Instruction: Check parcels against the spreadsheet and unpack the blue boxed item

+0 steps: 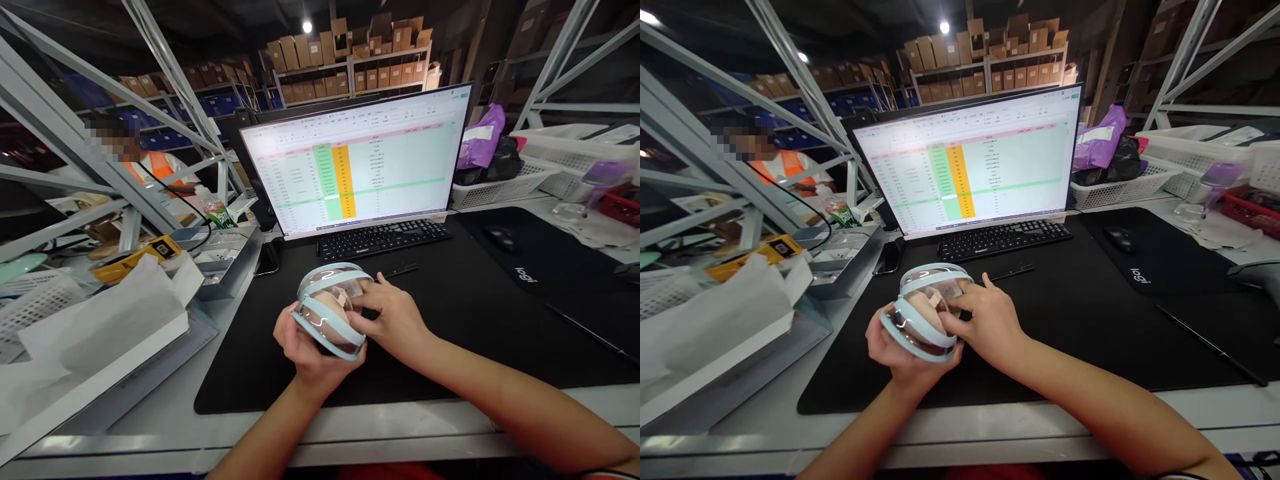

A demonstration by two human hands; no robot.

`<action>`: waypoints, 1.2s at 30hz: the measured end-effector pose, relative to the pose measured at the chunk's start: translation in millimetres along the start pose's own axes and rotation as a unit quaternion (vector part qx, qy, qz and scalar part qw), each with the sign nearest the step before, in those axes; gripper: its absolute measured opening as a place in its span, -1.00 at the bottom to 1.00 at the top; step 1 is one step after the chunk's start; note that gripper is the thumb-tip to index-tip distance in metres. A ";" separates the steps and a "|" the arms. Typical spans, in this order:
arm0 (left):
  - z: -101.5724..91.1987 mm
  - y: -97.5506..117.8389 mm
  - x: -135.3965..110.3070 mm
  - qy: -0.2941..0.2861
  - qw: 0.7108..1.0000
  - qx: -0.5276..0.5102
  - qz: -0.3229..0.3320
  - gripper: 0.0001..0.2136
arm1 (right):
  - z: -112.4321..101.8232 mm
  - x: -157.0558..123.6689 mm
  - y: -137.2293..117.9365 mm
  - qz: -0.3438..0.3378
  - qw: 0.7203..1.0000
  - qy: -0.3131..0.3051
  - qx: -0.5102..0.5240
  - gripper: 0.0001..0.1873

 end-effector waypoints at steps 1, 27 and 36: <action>2.8 5.4 -1.1 -0.013 1.000 -0.009 0.018 0.20 | 1.5 0.6 0.6 0.013 1.000 -0.008 0.020 -0.86; 43.5 14.0 57.1 -0.335 0.884 -0.212 -0.248 -0.75 | -38.5 13.0 -19.8 -0.132 0.990 0.008 0.051 -0.82; 39.3 19.6 49.9 -0.352 0.855 -0.248 -0.287 -0.79 | -33.8 4.0 -57.3 -0.202 0.977 0.017 -0.064 -0.89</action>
Point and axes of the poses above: each hand's wrist, its own x-axis towards the middle knuckle, its own z-axis out of the palm, y = z × x, the point moved 10 cm from there along x, towards the middle knuckle, and after that the axes turned 3 degrees about -z, right-handed, at the moved point
